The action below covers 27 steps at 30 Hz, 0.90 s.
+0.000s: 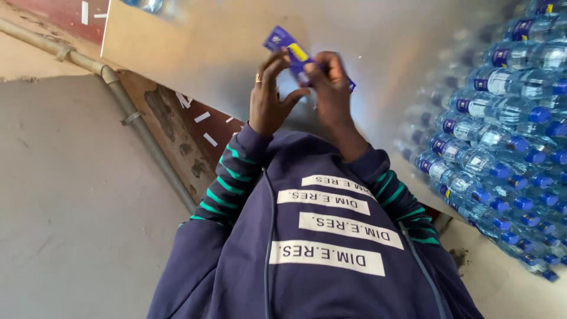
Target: Manually applying adhesive labels to plastic water bottles on a production table.
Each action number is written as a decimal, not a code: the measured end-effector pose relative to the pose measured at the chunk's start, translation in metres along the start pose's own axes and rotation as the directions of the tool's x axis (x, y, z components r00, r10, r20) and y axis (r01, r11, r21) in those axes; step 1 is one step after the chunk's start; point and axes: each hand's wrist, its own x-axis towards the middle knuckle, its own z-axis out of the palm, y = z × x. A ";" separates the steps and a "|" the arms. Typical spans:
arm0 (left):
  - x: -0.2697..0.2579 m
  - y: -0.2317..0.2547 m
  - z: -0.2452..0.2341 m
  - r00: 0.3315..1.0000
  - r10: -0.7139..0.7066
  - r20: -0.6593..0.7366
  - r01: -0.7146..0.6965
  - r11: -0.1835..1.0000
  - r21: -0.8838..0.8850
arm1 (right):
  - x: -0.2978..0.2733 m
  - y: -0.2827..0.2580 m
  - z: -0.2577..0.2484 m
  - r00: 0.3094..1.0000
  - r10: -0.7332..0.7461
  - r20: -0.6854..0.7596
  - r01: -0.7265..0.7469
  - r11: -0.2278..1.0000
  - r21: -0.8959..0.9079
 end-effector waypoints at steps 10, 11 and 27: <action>0.091 -0.113 -0.050 0.972 -0.096 -0.216 0.124 0.985 0.122 | -0.013 0.001 -0.058 0.961 -0.266 -0.070 0.226 0.908 -0.352; 0.097 -0.124 -0.053 0.972 -0.105 -0.212 0.137 0.980 0.145 | -0.014 0.005 -0.061 0.970 -0.230 -0.075 0.191 0.919 -0.345; 0.031 -0.090 0.027 0.598 -0.772 0.214 0.696 0.633 0.339 | -0.022 0.114 -0.053 0.995 0.099 0.016 -0.094 0.980 -0.174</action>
